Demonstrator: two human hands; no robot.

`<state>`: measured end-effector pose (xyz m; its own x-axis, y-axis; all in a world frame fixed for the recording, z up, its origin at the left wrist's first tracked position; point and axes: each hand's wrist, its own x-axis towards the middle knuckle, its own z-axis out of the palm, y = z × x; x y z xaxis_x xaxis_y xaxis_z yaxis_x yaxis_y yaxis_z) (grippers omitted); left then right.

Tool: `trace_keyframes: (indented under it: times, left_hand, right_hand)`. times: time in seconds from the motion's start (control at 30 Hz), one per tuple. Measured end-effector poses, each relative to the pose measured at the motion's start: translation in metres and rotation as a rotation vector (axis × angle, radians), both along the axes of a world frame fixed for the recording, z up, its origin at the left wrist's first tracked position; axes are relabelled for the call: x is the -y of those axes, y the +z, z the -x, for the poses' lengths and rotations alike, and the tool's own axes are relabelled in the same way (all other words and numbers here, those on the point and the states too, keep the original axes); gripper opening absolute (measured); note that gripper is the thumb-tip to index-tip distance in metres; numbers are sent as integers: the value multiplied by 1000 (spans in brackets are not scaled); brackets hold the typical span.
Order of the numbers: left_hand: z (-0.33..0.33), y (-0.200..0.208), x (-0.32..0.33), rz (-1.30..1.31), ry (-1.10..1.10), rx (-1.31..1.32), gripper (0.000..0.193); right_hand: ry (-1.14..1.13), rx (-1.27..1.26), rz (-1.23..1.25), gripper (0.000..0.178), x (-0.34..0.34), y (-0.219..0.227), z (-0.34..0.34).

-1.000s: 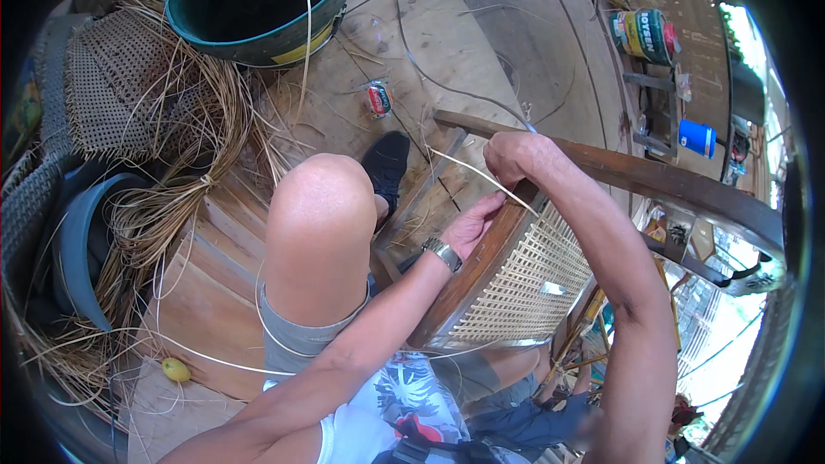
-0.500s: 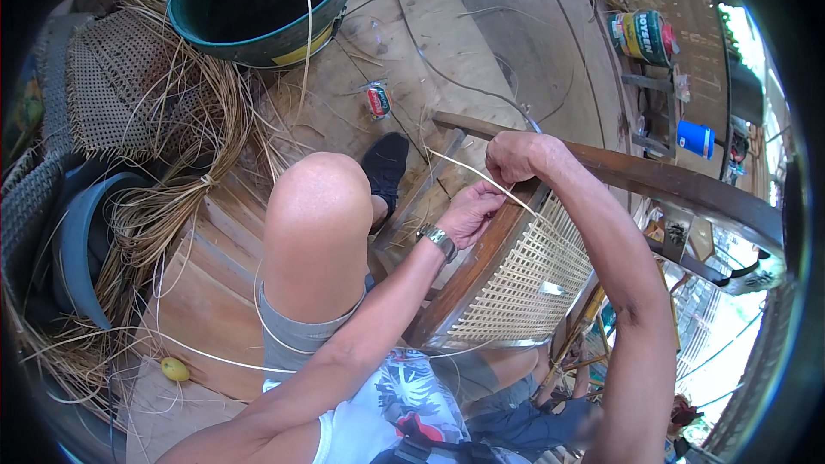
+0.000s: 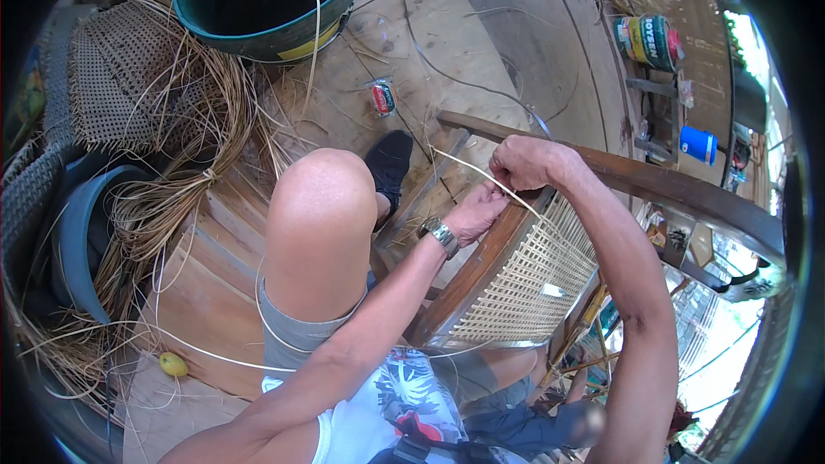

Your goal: The person is weaving a cane seat for a wooden chair using thin strips of material.

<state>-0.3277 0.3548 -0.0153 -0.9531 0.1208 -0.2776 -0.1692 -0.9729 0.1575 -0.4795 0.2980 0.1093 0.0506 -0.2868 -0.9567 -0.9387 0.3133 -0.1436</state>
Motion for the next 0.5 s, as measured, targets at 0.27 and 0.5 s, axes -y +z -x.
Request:
trace_keyframes:
  times: [0.27, 0.5]
  left_hand:
    - [-9, -10, -3, -29, 27, 19, 23]
    - [-12, -6, 1, -368, -64, 133, 21]
  right_hand:
    - [15, -48, -28, 18, 0, -5, -1]
    - [117, -111, -78, 19, -2, -7, -6]
